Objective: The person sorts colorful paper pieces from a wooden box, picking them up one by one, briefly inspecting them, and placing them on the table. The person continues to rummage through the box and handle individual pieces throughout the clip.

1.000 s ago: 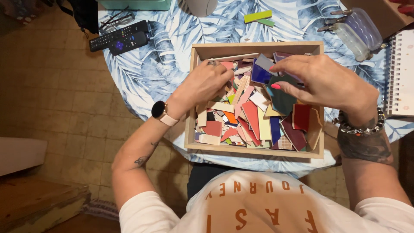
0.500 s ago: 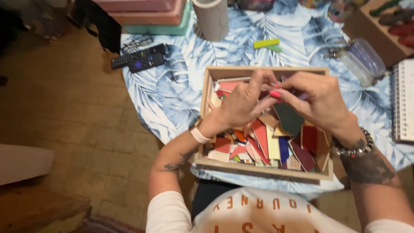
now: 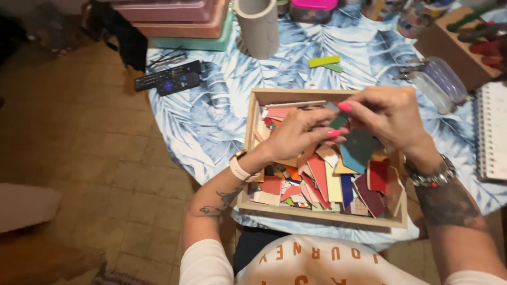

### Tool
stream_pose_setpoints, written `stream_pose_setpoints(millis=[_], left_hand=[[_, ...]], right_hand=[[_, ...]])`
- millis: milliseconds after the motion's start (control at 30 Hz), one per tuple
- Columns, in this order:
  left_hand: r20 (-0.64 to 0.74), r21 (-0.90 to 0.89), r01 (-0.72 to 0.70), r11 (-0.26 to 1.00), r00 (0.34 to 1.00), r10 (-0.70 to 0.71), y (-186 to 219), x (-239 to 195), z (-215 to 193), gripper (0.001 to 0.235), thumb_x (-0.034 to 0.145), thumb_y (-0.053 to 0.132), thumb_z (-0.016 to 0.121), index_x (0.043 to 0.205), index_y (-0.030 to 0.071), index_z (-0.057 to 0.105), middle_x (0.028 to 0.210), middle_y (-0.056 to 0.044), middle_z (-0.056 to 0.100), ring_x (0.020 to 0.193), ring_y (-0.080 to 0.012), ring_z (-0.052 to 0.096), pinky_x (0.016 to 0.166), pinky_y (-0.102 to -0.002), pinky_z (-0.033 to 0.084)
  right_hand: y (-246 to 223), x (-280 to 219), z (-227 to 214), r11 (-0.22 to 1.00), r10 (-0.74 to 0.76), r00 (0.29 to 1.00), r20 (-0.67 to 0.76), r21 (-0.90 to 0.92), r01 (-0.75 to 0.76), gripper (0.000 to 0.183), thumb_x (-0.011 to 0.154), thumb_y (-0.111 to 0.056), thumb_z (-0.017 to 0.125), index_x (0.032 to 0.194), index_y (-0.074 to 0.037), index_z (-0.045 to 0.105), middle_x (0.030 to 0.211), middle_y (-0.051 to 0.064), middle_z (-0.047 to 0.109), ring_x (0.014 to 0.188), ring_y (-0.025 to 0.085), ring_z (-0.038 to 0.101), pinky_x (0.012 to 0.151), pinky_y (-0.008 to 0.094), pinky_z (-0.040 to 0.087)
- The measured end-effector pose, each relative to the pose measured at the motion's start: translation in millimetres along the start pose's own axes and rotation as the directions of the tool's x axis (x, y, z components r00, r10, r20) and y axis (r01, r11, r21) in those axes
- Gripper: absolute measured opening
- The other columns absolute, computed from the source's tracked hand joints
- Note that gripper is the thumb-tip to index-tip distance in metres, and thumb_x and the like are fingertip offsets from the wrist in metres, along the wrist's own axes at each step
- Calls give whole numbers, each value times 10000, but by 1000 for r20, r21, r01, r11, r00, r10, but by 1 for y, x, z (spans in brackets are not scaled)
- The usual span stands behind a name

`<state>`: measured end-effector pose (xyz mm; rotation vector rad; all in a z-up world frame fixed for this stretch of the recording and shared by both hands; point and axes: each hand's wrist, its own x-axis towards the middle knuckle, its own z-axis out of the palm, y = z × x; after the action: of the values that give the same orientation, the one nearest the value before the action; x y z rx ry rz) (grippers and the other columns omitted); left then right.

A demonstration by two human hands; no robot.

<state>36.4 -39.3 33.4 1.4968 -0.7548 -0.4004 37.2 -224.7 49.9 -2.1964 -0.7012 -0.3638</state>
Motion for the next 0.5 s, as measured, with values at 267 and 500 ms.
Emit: stream_pose_setpoints(millis=[267,500], left_hand=[[86,-425,67,903,996,-34,-37,7,-4,464,798,-112,492,1237,-41,359,1159,-225,490,1043,-255,508,866,-325,459],[-29,276,4,961,1000,4,7,-10,-17,342,800,-5,481,1139,-18,433,1091,-191,552,991,-255,583,888,-317,483]], right_hand=[[22,7,8,883,228,973,18,417,-215,86,827,-49,588,754,-21,625,481,43,559,443,84,539,426,195,414],[23,11,-17,751,424,899,108,512,-416,101,874,-75,549,878,17,590,724,127,595,524,117,550,488,138,485]])
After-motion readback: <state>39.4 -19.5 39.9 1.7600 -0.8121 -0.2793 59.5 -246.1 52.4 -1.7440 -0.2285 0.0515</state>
